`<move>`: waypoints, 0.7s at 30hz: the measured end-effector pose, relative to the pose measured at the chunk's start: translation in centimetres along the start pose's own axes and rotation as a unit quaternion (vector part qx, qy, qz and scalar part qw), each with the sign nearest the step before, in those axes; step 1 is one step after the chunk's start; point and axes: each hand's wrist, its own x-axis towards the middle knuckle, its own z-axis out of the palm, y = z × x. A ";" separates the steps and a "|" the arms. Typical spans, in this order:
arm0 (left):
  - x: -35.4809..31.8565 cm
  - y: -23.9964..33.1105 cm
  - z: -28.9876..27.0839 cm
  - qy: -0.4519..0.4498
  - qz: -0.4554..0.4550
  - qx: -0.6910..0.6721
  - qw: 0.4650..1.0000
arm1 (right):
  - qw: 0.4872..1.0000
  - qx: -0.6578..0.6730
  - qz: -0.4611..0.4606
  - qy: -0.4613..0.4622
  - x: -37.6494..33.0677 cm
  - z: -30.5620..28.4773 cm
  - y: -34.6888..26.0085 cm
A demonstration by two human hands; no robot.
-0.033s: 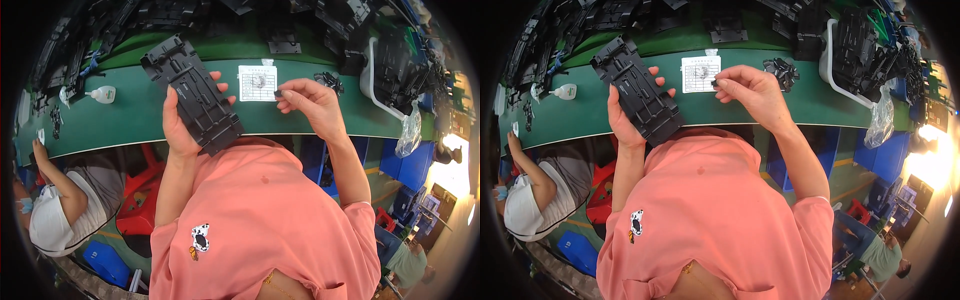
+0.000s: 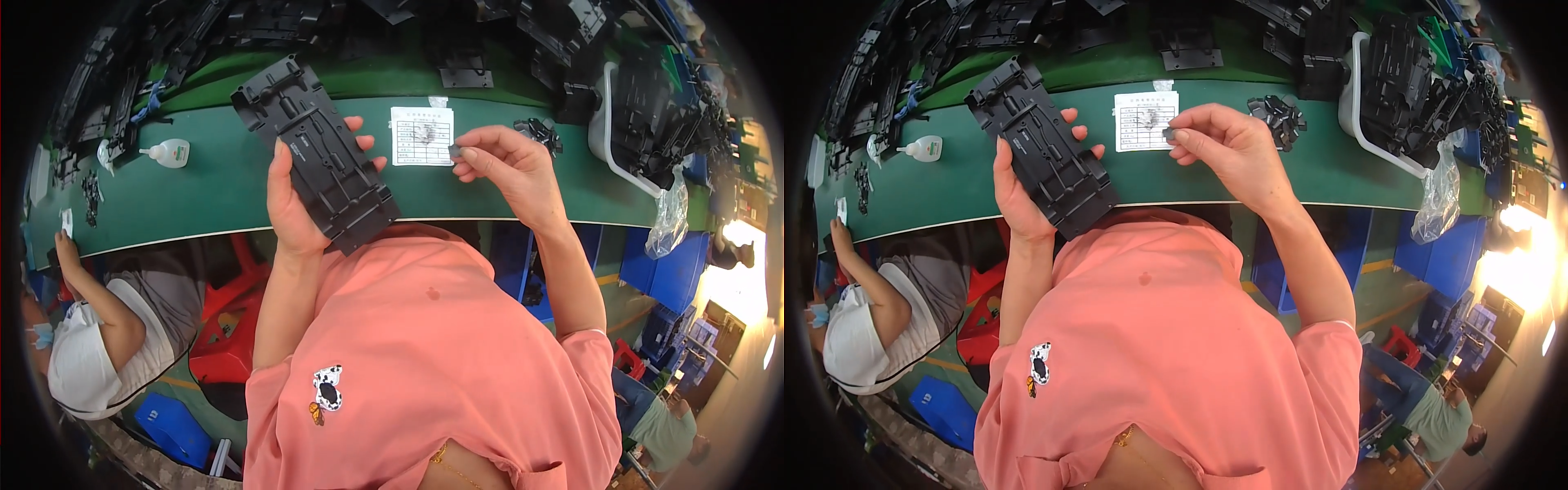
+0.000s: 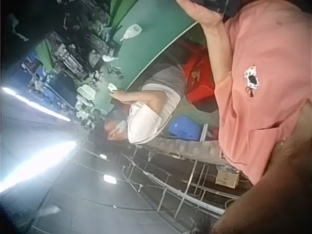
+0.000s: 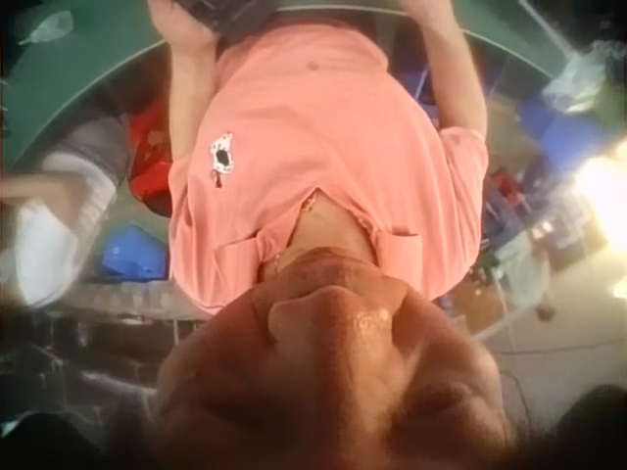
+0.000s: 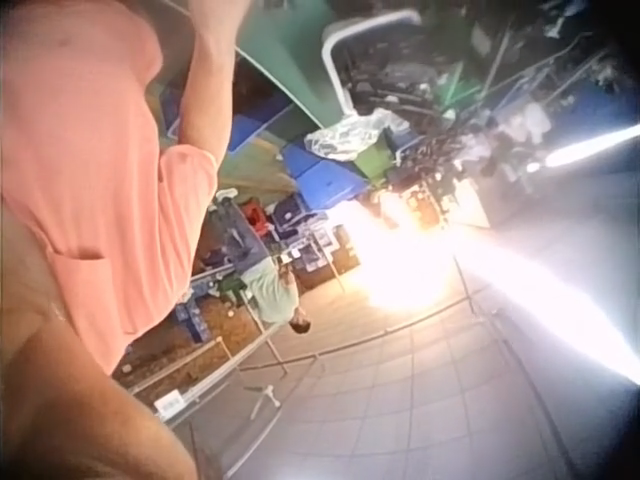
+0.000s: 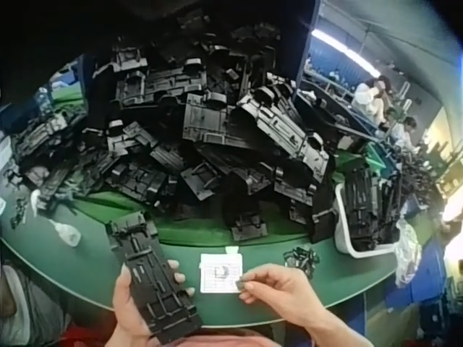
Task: The person assembles toy car chassis by picking up plastic chassis bases, dipping small plastic components onto an adhesive pad, attaching the components to the chassis bases by hand, and placing the finished parts aside.
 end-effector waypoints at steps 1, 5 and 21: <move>0.1 0.0 0.0 -0.003 -0.001 0.002 1.000 | 1.000 -0.018 0.003 0.011 0.2 0.1 -0.2; 0.2 0.0 0.1 0.010 0.000 0.008 1.000 | 0.985 -0.166 -0.004 0.055 0.8 0.7 -1.0; 0.1 0.1 -0.1 0.005 -0.015 0.015 1.000 | 0.788 -0.522 -0.325 -0.017 3.8 1.8 0.1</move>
